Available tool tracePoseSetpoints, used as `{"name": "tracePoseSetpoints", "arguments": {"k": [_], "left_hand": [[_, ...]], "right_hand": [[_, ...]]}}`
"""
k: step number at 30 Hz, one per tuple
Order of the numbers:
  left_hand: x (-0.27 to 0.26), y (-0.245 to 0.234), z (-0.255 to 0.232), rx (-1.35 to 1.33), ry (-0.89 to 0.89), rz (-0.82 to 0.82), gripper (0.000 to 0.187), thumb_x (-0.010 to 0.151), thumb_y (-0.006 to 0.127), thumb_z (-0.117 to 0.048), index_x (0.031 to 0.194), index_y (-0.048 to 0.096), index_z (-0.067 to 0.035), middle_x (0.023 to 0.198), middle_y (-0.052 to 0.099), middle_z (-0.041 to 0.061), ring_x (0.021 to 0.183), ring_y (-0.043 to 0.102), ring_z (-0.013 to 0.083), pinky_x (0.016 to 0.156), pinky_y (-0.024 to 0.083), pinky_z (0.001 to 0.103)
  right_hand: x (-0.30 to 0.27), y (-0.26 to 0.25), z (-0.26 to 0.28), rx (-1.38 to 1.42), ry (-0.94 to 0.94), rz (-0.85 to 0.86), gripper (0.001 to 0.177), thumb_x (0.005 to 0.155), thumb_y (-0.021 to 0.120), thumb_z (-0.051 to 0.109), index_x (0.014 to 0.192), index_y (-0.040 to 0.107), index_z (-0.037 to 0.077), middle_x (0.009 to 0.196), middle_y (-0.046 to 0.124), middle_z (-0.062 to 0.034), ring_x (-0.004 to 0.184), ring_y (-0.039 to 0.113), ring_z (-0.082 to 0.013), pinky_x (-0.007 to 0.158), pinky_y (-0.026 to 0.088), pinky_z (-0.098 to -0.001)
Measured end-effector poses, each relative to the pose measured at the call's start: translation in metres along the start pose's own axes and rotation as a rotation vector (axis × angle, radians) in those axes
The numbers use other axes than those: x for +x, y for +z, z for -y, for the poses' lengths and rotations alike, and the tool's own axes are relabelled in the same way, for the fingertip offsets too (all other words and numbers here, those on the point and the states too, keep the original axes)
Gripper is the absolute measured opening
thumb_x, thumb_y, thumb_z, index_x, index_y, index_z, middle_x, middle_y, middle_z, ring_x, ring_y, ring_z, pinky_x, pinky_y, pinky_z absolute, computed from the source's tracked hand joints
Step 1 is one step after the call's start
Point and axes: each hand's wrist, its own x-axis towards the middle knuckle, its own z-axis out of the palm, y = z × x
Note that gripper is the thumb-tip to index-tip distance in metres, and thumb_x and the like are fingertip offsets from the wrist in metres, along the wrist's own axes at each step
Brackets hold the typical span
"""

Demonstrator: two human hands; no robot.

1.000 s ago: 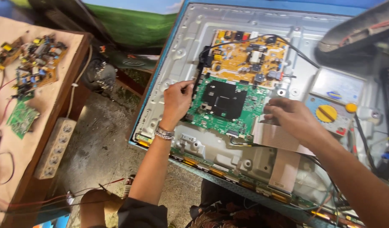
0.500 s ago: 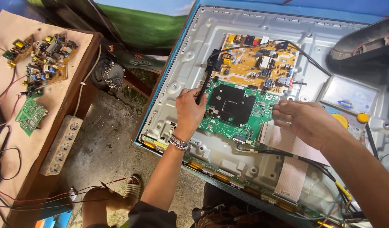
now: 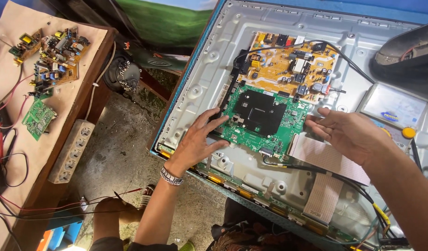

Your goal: The person uses a power drill to remove screws from a circuit board inside a television chassis. They then disconnect cables and lift the board out of the casing to work on it.

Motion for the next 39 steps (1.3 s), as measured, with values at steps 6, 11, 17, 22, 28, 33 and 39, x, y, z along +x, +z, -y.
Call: {"name": "tracePoseSetpoints", "arguments": {"k": [6, 11, 17, 22, 28, 33, 39], "left_hand": [[0.002, -0.005, 0.006, 0.398, 0.351, -0.165, 0.043, 0.098, 0.072, -0.034, 0.132, 0.057, -0.010, 0.142, 0.056, 0.016, 0.129, 0.059, 0.0318, 0.104, 0.056, 0.043], [-0.003, 0.007, 0.019, 0.631, 0.310, -0.233, 0.070, 0.096, 0.069, -0.053, 0.145, 0.049, -0.007, 0.146, 0.057, 0.016, 0.126, 0.064, 0.0239, 0.101, 0.058, 0.033], [-0.008, 0.012, 0.018, 0.736, 0.190, -0.172, 0.085, 0.097, 0.056, -0.063, 0.152, 0.040, -0.001, 0.140, 0.062, 0.020, 0.124, 0.065, 0.0244, 0.104, 0.055, 0.032], [-0.010, 0.011, 0.025, 0.731, 0.211, -0.193, 0.082, 0.096, 0.057, -0.064, 0.150, 0.046, -0.003, 0.132, 0.067, 0.018, 0.120, 0.067, 0.0239, 0.103, 0.056, 0.033], [-0.004, 0.014, 0.036, 0.932, 0.267, -0.080, 0.084, 0.101, 0.039, -0.067, 0.152, 0.042, -0.001, 0.135, 0.067, 0.016, 0.119, 0.069, 0.0219, 0.100, 0.058, 0.034], [-0.006, 0.016, 0.033, 1.246, 0.375, -0.089, 0.078, 0.107, 0.032, -0.064, 0.152, 0.041, 0.000, 0.134, 0.068, 0.014, 0.122, 0.067, 0.0193, 0.106, 0.053, 0.030], [-0.007, 0.015, 0.021, 1.232, 0.366, -0.094, 0.074, 0.108, 0.036, -0.058, 0.150, 0.042, 0.004, 0.131, 0.069, 0.015, 0.121, 0.067, 0.0189, 0.101, 0.054, 0.029]], "right_hand": [[-0.007, 0.001, 0.000, 0.057, 0.016, -0.028, 0.052, 0.091, 0.049, -0.009, 0.142, 0.045, 0.001, 0.142, 0.047, -0.0183, 0.129, 0.062, -0.0209, 0.108, 0.056, -0.0244], [-0.005, 0.000, -0.001, 0.060, 0.003, -0.029, 0.042, 0.093, 0.049, -0.009, 0.133, 0.046, 0.000, 0.143, 0.048, -0.0154, 0.127, 0.063, -0.0194, 0.110, 0.057, -0.0262], [-0.002, -0.001, -0.005, 0.072, -0.016, -0.033, 0.030, 0.097, 0.049, -0.003, 0.126, 0.049, 0.001, 0.139, 0.049, -0.0150, 0.123, 0.063, -0.0169, 0.106, 0.058, -0.0243], [-0.002, -0.002, -0.004, 0.077, -0.003, -0.035, 0.028, 0.096, 0.049, -0.005, 0.122, 0.048, 0.004, 0.140, 0.045, -0.0133, 0.125, 0.061, -0.0165, 0.110, 0.057, -0.0285], [-0.001, -0.002, -0.003, 0.001, -0.029, -0.001, 0.021, 0.096, 0.054, -0.001, 0.116, 0.052, 0.004, 0.126, 0.059, -0.0169, 0.121, 0.064, -0.0218, 0.110, 0.054, -0.0287], [0.019, -0.015, -0.014, -0.052, -0.096, 0.022, 0.015, 0.103, 0.056, 0.006, 0.091, 0.057, -0.001, 0.114, 0.066, -0.0171, 0.113, 0.069, -0.0252, 0.102, 0.058, -0.0309], [0.000, -0.001, -0.009, -0.040, -0.082, -0.007, 0.060, 0.085, 0.046, -0.015, 0.144, 0.042, -0.006, 0.119, 0.059, -0.0160, 0.110, 0.065, -0.0225, 0.102, 0.056, -0.0305]]}}
